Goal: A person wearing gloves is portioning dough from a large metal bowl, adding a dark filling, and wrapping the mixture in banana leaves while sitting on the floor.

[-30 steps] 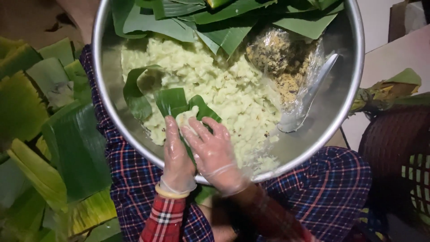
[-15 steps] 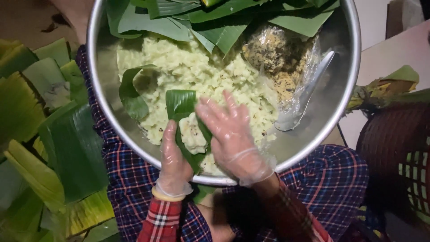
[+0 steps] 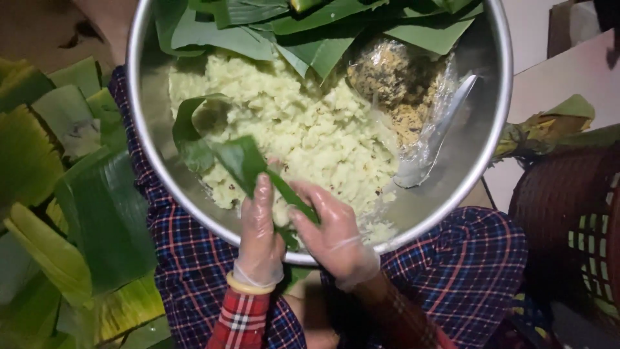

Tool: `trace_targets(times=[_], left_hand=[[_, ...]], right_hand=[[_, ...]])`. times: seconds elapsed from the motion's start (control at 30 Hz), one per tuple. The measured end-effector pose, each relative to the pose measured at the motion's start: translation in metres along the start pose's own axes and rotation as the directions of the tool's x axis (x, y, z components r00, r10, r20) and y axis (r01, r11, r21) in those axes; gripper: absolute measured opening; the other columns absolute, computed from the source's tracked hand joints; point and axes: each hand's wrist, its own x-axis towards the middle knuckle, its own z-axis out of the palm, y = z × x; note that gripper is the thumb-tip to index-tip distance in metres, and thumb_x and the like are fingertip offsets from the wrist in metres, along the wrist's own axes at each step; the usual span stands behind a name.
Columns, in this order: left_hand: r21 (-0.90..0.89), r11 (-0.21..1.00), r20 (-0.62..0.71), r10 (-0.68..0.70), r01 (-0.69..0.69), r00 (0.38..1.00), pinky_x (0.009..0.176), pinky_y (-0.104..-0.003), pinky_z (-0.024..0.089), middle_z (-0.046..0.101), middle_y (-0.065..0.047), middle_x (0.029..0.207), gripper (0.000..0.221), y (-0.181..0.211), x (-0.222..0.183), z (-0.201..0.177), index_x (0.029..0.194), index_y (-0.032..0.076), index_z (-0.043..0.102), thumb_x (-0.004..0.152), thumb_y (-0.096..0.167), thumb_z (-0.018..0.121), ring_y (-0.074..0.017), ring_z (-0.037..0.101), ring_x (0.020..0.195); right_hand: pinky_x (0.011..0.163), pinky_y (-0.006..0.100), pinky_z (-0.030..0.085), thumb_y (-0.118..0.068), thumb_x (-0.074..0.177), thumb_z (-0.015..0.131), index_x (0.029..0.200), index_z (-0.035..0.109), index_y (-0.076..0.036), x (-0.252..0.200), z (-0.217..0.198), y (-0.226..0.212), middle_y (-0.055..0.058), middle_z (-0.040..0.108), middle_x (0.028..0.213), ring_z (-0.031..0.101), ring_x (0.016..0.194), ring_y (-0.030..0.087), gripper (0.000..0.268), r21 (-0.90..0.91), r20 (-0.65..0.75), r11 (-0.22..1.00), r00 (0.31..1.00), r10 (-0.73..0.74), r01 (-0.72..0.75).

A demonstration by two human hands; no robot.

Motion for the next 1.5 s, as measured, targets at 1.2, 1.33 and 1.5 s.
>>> trace_targets(times=[1.2, 1.33, 1.5], left_hand=[[-0.062, 0.997, 0.314, 0.059, -0.042, 0.947, 0.109, -0.057, 0.049, 0.068, -0.024, 0.124, 0.055, -0.004, -0.013, -0.003, 0.132, 0.006, 0.059, 0.088, 0.035, 0.072, -0.0321, 0.067, 0.112], [0.186, 0.977, -0.013, 0.112, -0.107, 0.994, 0.087, -0.041, 0.062, 0.073, -0.017, 0.099, 0.035, -0.010, -0.007, 0.010, 0.120, 0.002, 0.067, 0.095, 0.025, 0.063, -0.0230, 0.070, 0.084], [-0.156, 0.981, 0.361, -0.056, 0.119, 0.931, 0.099, -0.049, 0.055, 0.071, -0.027, 0.122, 0.042, -0.013, 0.006, -0.011, 0.126, 0.001, 0.065, 0.093, 0.028, 0.064, -0.0342, 0.070, 0.112]], right_hand=[[0.112, 0.050, 0.048, -0.055, 0.098, 0.050, 0.149, 0.049, -0.008, 0.013, -0.043, -0.016, 0.025, 0.062, 0.137, 0.063, 0.124, 0.039, 0.069, 0.037, 0.561, 0.966, 0.805, 0.191, -0.255], [0.094, 0.065, 0.050, -0.043, 0.107, 0.035, 0.137, 0.050, 0.005, -0.008, 0.010, -0.011, 0.039, 0.064, 0.106, 0.064, 0.099, 0.057, 0.059, -0.181, 0.119, 0.975, 0.981, 0.152, -0.129], [0.039, 0.024, 0.049, -0.041, 0.108, 0.046, 0.069, 0.065, -0.007, 0.007, -0.019, 0.015, 0.009, 0.051, 0.039, 0.055, 0.034, 0.017, 0.055, 0.463, 0.423, 0.738, 0.854, 0.304, -0.492]])
